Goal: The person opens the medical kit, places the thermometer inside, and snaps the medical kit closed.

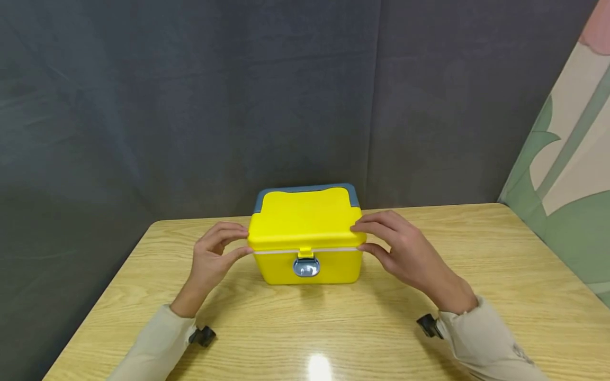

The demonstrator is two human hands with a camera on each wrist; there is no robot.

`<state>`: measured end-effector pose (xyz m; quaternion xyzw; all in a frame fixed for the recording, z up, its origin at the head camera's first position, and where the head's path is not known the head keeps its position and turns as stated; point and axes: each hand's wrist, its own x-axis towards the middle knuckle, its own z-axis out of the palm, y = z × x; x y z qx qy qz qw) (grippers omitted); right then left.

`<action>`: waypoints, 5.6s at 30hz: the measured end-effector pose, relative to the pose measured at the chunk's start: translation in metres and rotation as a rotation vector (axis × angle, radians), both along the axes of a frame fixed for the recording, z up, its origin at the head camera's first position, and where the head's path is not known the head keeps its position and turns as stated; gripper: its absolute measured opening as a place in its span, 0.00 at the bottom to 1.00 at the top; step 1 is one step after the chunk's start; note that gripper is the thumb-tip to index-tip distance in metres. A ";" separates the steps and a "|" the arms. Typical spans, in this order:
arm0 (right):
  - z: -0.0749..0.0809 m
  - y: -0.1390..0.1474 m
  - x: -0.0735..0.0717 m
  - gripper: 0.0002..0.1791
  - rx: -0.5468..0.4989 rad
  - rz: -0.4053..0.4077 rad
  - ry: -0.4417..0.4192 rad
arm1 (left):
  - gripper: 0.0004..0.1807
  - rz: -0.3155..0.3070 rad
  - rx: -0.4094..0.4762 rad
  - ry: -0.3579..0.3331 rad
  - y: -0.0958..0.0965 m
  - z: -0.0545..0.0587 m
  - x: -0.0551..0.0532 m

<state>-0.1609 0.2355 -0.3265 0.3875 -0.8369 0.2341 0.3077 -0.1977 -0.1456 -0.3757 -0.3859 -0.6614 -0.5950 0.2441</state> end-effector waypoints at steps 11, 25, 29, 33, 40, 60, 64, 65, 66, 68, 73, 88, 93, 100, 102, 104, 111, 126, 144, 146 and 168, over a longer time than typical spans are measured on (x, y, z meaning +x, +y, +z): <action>-0.001 -0.001 0.000 0.29 -0.018 0.015 0.016 | 0.23 -0.027 0.003 0.006 -0.002 -0.001 -0.002; -0.001 0.002 0.000 0.30 0.030 -0.005 -0.014 | 0.24 -0.032 -0.004 0.019 -0.003 -0.002 -0.003; 0.000 0.001 0.001 0.29 0.027 0.015 -0.002 | 0.23 -0.033 -0.007 0.016 -0.003 -0.003 -0.002; 0.000 0.001 0.000 0.29 0.022 0.018 0.006 | 0.23 -0.023 -0.008 0.009 -0.002 -0.003 -0.002; -0.002 -0.001 0.000 0.29 0.012 -0.002 -0.007 | 0.25 0.040 -0.015 0.103 0.004 -0.004 0.000; -0.019 -0.043 0.009 0.29 0.045 -0.114 0.047 | 0.12 0.205 -0.065 0.300 0.021 0.004 0.004; -0.026 -0.055 0.008 0.26 0.036 -0.153 0.074 | 0.17 0.208 -0.071 0.245 0.023 0.006 0.007; -0.027 -0.058 0.008 0.25 0.033 -0.160 0.082 | 0.18 0.209 -0.073 0.235 0.023 0.006 0.008; -0.027 -0.060 0.008 0.26 0.031 -0.169 0.088 | 0.19 0.210 -0.076 0.227 0.023 0.006 0.008; -0.028 -0.063 0.008 0.30 0.023 -0.184 0.100 | 0.19 0.212 -0.081 0.222 0.024 0.007 0.008; -0.029 -0.067 0.009 0.34 0.017 -0.215 0.114 | 0.19 0.210 -0.082 0.223 0.023 0.007 0.008; -0.032 -0.073 0.007 0.36 0.020 -0.178 0.105 | 0.18 0.226 -0.091 0.189 0.019 0.008 0.011; -0.035 -0.074 0.010 0.28 0.019 -0.116 0.112 | 0.19 0.218 -0.085 0.191 0.019 0.008 0.010; -0.037 -0.079 0.010 0.20 -0.015 -0.028 0.274 | 0.19 0.209 -0.084 0.188 0.019 0.007 0.009; -0.036 -0.081 0.010 0.20 -0.011 -0.019 0.314 | 0.18 0.209 -0.086 0.186 0.019 0.007 0.010; -0.036 -0.082 0.012 0.19 0.005 -0.021 0.333 | 0.18 0.211 -0.089 0.183 0.019 0.007 0.010; -0.037 -0.079 0.016 0.20 0.083 -0.064 0.289 | 0.18 0.216 -0.091 0.174 0.019 0.007 0.010; -0.033 -0.083 0.013 0.22 0.059 -0.023 0.320 | 0.18 0.219 -0.087 0.169 0.019 0.007 0.011; -0.030 -0.081 0.017 0.25 0.069 -0.044 0.234 | 0.18 0.223 -0.086 0.170 0.019 0.006 0.011; -0.030 -0.082 0.017 0.25 0.052 -0.040 0.237 | 0.18 0.221 -0.084 0.170 0.019 0.005 0.010; -0.029 -0.089 0.022 0.17 0.054 -0.103 0.182 | 0.19 0.221 -0.092 0.189 0.017 0.007 0.011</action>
